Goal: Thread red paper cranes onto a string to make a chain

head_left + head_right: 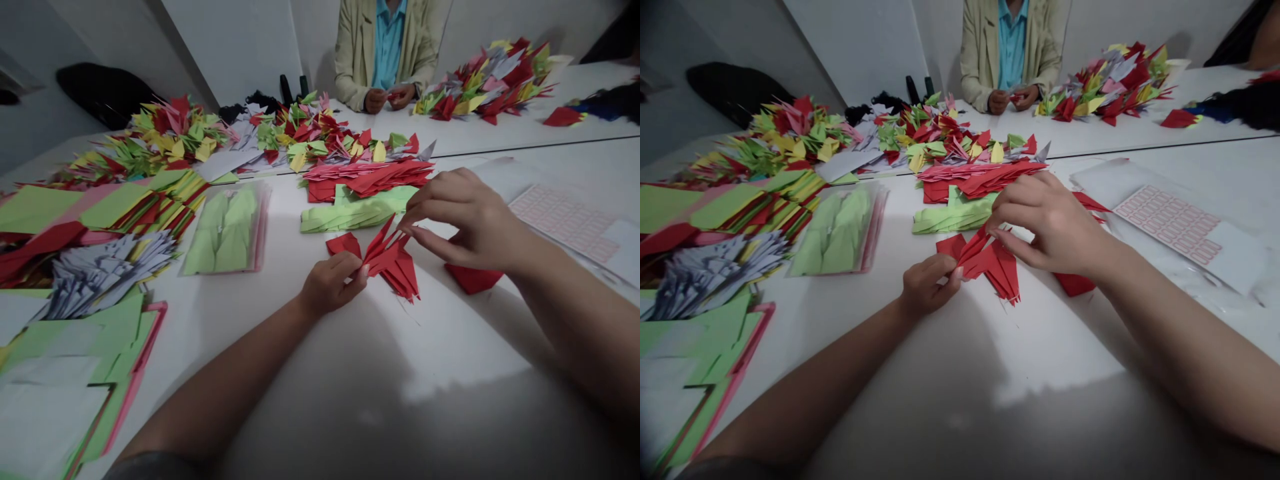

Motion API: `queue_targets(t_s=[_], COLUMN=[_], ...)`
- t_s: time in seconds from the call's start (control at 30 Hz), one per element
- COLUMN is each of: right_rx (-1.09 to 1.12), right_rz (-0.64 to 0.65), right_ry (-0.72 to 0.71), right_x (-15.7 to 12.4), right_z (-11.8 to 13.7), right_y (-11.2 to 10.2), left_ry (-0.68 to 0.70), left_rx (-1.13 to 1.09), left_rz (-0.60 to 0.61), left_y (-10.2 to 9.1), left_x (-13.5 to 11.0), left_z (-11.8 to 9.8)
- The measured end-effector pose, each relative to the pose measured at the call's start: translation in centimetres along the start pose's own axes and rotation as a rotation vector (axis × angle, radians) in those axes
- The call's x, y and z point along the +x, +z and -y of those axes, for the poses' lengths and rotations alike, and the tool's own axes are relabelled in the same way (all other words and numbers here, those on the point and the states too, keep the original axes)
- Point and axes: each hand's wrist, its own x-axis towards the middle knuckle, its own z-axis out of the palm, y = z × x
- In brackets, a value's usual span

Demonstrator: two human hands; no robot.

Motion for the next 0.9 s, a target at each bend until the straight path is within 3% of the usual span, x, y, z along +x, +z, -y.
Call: queue_targets(t_s=[0.13, 0.27, 0.47, 0.77, 0.9], right_rx=[0.030, -0.056, -0.108, -0.113, -0.149], right_rz=[0.034, 0.097, 0.055, 0.108, 0.117], right_ry=[-0.008, -0.026, -0.046, -0.103, -0.150], right_x=[0.0, 0.0, 0.1, 0.4, 0.5], right_z=[-0.2, 0.1, 0.5, 1.7, 2.7], right_y=[-0.7, -0.1, 1.1, 2.2, 3.0], left_ry=[-0.083, -0.145, -0.126, -0.193, -0.137], left_rx=[-0.068, -0.118, -0.097, -0.080, -0.070], left_rz=[-0.054, -0.048, -0.073, -0.051, -0.040], left_y=[-0.1, -0.2, -0.2, 0.4, 0.4], left_x=[0.2, 0.3, 0.4, -0.2, -0.1], left_z=[0.1, 0.1, 0.0, -0.1, -0.2])
